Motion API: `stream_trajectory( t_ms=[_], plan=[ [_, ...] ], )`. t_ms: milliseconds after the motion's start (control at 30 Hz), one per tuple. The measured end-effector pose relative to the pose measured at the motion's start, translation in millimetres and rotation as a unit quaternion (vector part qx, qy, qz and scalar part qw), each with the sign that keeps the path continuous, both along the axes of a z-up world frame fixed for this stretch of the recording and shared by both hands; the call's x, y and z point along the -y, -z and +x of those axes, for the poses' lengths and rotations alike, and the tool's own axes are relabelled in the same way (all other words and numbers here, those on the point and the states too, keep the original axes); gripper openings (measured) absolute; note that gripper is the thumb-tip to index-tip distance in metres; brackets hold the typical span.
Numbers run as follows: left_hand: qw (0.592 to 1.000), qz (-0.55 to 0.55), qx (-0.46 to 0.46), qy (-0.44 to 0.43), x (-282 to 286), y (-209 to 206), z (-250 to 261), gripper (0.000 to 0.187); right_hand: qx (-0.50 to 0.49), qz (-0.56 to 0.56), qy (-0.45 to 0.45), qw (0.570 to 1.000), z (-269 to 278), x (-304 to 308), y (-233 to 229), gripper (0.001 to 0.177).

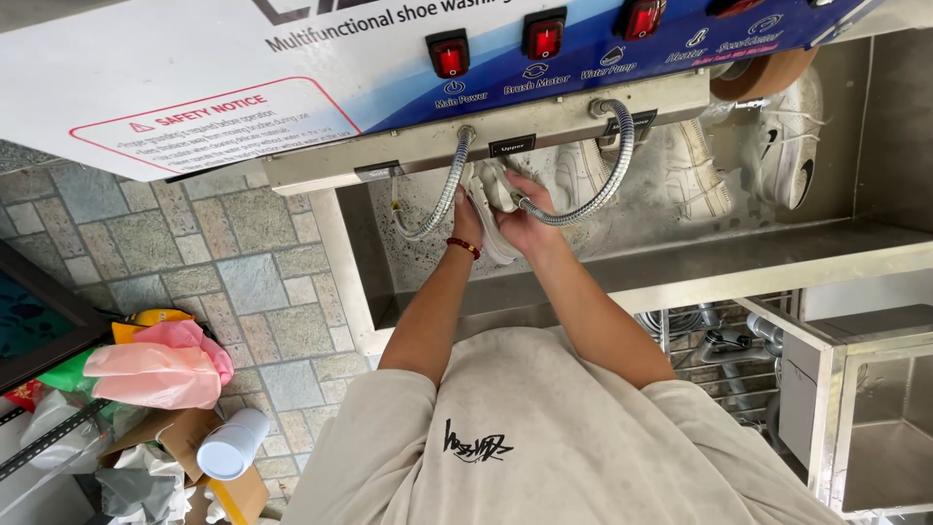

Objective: Wash a pair of white shoes using a shoe washing machine.

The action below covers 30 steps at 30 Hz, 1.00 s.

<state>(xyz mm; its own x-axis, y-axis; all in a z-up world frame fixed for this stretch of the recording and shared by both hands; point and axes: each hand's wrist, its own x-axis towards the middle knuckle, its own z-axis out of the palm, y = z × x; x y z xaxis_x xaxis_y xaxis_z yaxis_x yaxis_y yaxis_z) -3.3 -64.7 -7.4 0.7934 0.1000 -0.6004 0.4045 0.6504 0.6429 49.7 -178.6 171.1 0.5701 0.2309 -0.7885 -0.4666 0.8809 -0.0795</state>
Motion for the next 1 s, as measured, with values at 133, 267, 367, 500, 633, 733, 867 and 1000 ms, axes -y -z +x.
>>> stream_trajectory(
  t_ms=[133, 267, 367, 500, 633, 733, 867, 1000],
  plan=[
    [0.997, -0.059, 0.007, -0.043, -1.2, 26.0, -0.1, 0.068, 0.014, 0.052, -0.011, 0.998, -1.7, 2.6, 44.6, 0.034],
    [0.996, -0.090, -0.003, -0.018, -12.5, 33.2, 3.2, 0.059, 0.104, 0.127, -0.011, 0.986, -18.6, 5.7, 45.7, 0.042],
    [0.989, -0.144, -0.026, -0.003, -6.3, 14.3, 15.3, 0.056, 0.144, 0.144, 0.010, 0.979, -14.3, 7.5, 30.9, 0.044],
    [0.987, -0.153, -0.053, -0.020, 0.5, 30.9, 26.0, 0.055, 0.111, 0.168, 0.078, 0.976, 15.2, -10.9, -37.4, 0.056],
    [0.970, -0.237, -0.062, -0.006, -1.7, 93.3, 31.1, 0.054, 0.104, 0.145, 0.071, 0.981, 32.4, -6.5, 9.3, 0.059],
    [0.984, -0.176, -0.037, 0.003, -0.8, 95.1, 34.5, 0.055, 0.148, 0.132, 0.046, 0.979, 31.6, -1.2, 53.0, 0.043],
    [0.976, -0.208, -0.060, -0.032, -3.4, 71.5, 32.0, 0.058, 0.149, 0.155, 0.042, 0.976, 37.3, -9.9, 17.5, 0.033],
    [0.963, -0.262, -0.035, -0.052, -0.8, 13.7, 29.7, 0.066, 0.156, 0.165, 0.049, 0.973, 41.7, -15.3, 12.4, 0.029]
  ],
)
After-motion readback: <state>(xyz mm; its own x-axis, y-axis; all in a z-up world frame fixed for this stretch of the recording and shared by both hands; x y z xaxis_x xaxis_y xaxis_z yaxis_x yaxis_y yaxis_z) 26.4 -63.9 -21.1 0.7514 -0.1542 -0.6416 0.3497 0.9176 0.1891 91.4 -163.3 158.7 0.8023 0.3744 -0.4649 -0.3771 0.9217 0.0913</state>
